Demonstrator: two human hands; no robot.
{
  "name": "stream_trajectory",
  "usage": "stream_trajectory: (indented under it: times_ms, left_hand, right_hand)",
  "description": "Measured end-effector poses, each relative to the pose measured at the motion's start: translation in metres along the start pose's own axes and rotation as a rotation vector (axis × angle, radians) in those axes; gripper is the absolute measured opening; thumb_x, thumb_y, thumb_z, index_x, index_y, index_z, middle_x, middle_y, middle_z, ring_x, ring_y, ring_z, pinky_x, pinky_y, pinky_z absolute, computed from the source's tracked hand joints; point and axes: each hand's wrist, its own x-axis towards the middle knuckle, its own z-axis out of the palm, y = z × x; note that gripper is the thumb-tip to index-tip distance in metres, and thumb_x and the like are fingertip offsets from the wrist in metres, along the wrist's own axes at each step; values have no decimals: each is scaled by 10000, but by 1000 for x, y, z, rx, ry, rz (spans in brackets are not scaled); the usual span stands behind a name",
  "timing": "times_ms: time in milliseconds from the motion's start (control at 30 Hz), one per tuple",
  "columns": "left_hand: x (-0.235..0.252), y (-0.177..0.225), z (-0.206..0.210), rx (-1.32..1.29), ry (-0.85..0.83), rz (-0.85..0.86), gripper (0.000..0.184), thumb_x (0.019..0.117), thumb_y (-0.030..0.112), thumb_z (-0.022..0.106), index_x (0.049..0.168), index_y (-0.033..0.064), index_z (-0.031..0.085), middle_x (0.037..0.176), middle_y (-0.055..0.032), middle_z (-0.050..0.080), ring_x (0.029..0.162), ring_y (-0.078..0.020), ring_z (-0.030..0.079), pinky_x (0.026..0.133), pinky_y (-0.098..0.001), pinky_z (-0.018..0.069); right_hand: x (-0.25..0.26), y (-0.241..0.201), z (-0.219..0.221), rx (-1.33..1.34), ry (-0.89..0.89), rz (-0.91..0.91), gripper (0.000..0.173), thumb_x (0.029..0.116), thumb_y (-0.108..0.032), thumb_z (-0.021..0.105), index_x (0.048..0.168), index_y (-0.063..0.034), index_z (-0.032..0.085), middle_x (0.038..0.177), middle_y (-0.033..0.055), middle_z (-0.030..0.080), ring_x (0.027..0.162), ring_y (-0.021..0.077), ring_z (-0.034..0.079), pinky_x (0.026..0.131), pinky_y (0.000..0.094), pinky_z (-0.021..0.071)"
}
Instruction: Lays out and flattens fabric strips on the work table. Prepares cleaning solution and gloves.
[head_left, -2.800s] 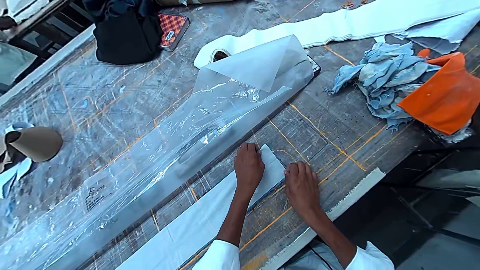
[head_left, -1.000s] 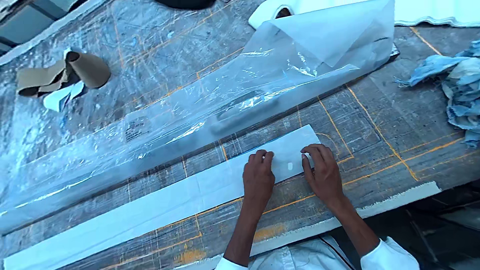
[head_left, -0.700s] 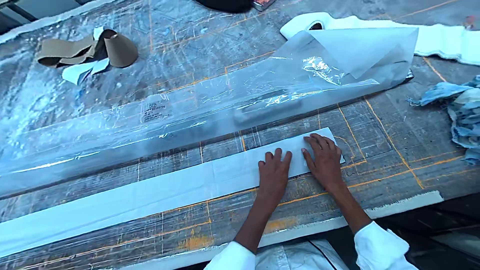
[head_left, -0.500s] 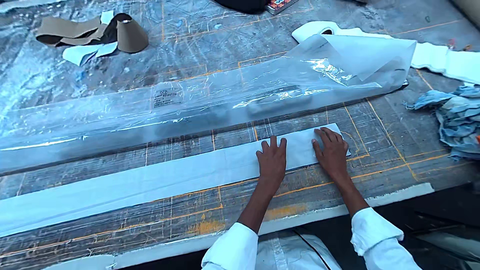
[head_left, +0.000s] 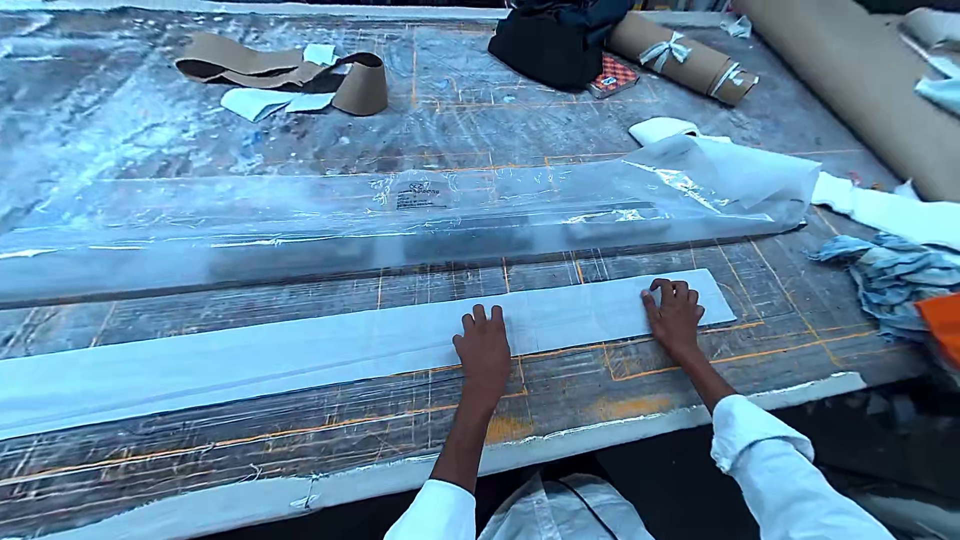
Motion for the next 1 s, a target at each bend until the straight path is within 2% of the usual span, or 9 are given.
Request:
stream_trajectory:
  times_ms: [133,200,267,400,533,600,667,800,1000]
  left_hand:
    - [12,6,12,73,-26,116,479,946,8,637,1399,164,608,1394,-184,543,1182,-449,558,750,-578,537]
    - [21,4,7,17,-20,12,440,996,9,568,1430,82,560,1456,-256,490,1255,-514,520,818,-656,528]
    - [32,11,-1,98,-27,9,416,969,8,608,1381,51,570,1357,-260,519,1165,-482,561,758,-582,548]
    - [43,27,15,132,-154,197,532,949,-3,628,1440,194,578,1352,-166,563,1176,-402,577,752,-519,560]
    - [61,26,10,89,-124,72,430,991,1,570,1413,86,577,1333,-215,563,1175,-440,579,789,-562,562]
    - [51,24,1,86,-90,112,416,944,-35,622,1346,69,619,1267,-195,598,1109,-414,613,773,-537,561]
    - [40,3,-5,123,-72,120,408,892,-56,663,1271,94,673,1214,-163,643,1069,-387,639,748,-527,560]
    - [20,-88,-22,161,-21,-114,275,925,-55,618,1163,61,695,1143,-171,649,1070,-388,636,785,-545,561]
    - [-23,-166,-44,140,62,-177,143,894,-73,660,963,37,719,996,-153,675,972,-349,674,801,-520,576]
  right_hand:
    - [1,0,6,-56,40,38,448,1056,-477,448,1245,-106,613,1207,224,563,1109,482,531,778,641,404]
    - [-1,6,14,-66,92,29,465,1053,-521,408,1242,-145,605,1200,186,551,1076,448,529,743,615,405]
    - [-1,6,15,-73,104,51,464,1051,-520,410,1244,-148,609,1208,176,555,1082,438,532,754,608,408]
    - [-1,0,17,-72,93,65,458,1050,-496,453,1250,-118,615,1233,193,564,1112,448,537,789,613,419]
    - [1,-5,12,-55,73,107,475,1047,-496,460,1268,-105,613,1233,198,561,1125,441,533,806,607,410]
    - [-3,-7,6,-33,42,129,493,1041,-482,486,1291,-78,618,1280,236,570,1174,477,534,854,644,414]
    - [-4,-6,5,-14,41,111,504,1042,-481,498,1314,-72,609,1314,263,559,1186,513,532,853,699,430]
    - [0,0,10,8,16,89,534,1036,-497,491,1321,-56,587,1320,313,528,1195,595,491,851,785,381]
    - [-4,2,11,-47,84,9,630,1044,-557,390,1302,-13,575,1317,363,503,1201,626,466,869,783,354]
